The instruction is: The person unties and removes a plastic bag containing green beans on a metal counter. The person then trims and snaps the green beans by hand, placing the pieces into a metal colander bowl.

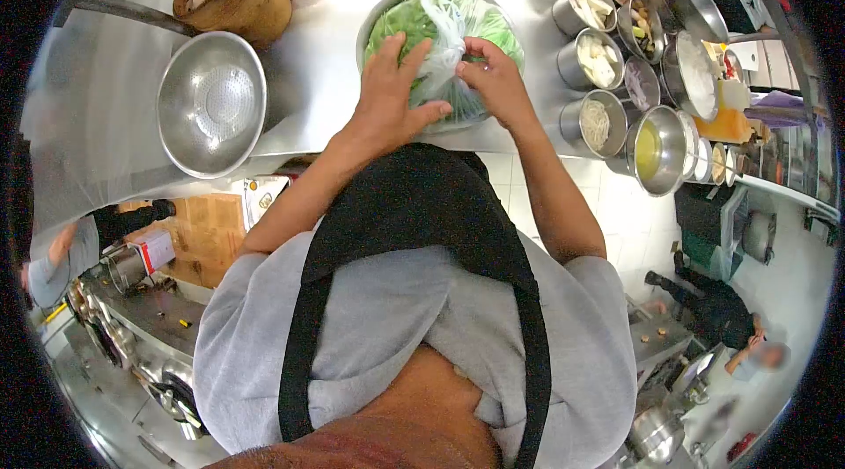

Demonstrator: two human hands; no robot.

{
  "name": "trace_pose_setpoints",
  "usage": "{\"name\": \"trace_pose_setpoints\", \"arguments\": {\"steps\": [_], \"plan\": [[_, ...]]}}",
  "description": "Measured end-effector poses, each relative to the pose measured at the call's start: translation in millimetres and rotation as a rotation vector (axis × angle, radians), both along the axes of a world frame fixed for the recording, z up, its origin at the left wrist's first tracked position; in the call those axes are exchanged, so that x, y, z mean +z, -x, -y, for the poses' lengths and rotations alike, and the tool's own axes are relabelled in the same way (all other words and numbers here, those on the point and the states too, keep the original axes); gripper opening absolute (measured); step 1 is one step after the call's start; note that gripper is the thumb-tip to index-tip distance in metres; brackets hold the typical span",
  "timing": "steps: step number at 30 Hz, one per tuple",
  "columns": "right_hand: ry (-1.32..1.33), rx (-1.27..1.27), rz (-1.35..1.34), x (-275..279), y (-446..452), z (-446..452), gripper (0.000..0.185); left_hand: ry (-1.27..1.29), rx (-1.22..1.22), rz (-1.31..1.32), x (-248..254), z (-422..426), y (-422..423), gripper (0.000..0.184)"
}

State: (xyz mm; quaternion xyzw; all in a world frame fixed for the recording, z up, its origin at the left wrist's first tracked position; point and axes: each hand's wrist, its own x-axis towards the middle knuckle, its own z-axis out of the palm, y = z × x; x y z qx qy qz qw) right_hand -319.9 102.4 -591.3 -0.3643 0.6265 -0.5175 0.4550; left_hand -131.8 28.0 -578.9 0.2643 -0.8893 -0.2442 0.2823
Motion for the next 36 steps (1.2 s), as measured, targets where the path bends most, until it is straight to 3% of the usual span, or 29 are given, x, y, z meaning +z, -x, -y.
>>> {"name": "trace_pose_setpoints", "arguments": {"steps": [2,6,10,13,17,18,21,24,29,33,36], "plan": [[0.022,-0.035,-0.021,-7.8,-21.5,-6.4,0.046,0.053,0.010,-0.008,-29.6,7.0,-2.6,0.058],[-0.043,0.111,0.349,25.3,-59.8,-24.0,0.043,0.015,-0.083,-0.072,-37.6,60.1,-20.7,0.040],[0.116,0.037,-0.425,46.1,-23.0,-15.0,0.037,-0.034,-0.115,-0.077,-38.2,71.7,-18.5,0.047],[0.554,0.388,-0.814,54.9,9.3,27.6,0.034,-0.173,0.119,-0.382,-27.4,55.8,-11.6,0.047],[0.458,0.650,-0.585,52.7,19.8,69.0,0.028,-0.019,0.413,-0.529,17.0,29.4,-23.8,0.045],[0.425,0.730,-0.569,51.1,23.1,78.6,0.027,-0.004,0.483,-0.532,24.8,21.2,-23.8,0.032],[0.319,0.955,-0.565,51.3,30.1,100.8,0.023,-0.457,0.414,-0.451,45.2,-7.1,-13.4,0.019],[0.241,1.121,-0.626,52.0,30.3,108.4,0.022,-0.500,0.431,-0.249,28.6,-14.5,-0.4,0.015],[0.340,1.176,-0.774,47.8,17.7,104.7,0.022,-0.490,0.480,-0.094,2.8,-12.1,3.1,0.017],[0.676,1.092,-0.961,24.8,13.4,106.1,0.014,-0.458,0.515,-0.102,-0.3,-14.5,2.1,0.018],[0.634,0.992,-0.797,19.3,17.7,105.2,0.014,-0.461,0.531,-0.194,-7.9,-13.7,2.8,0.021]]}}
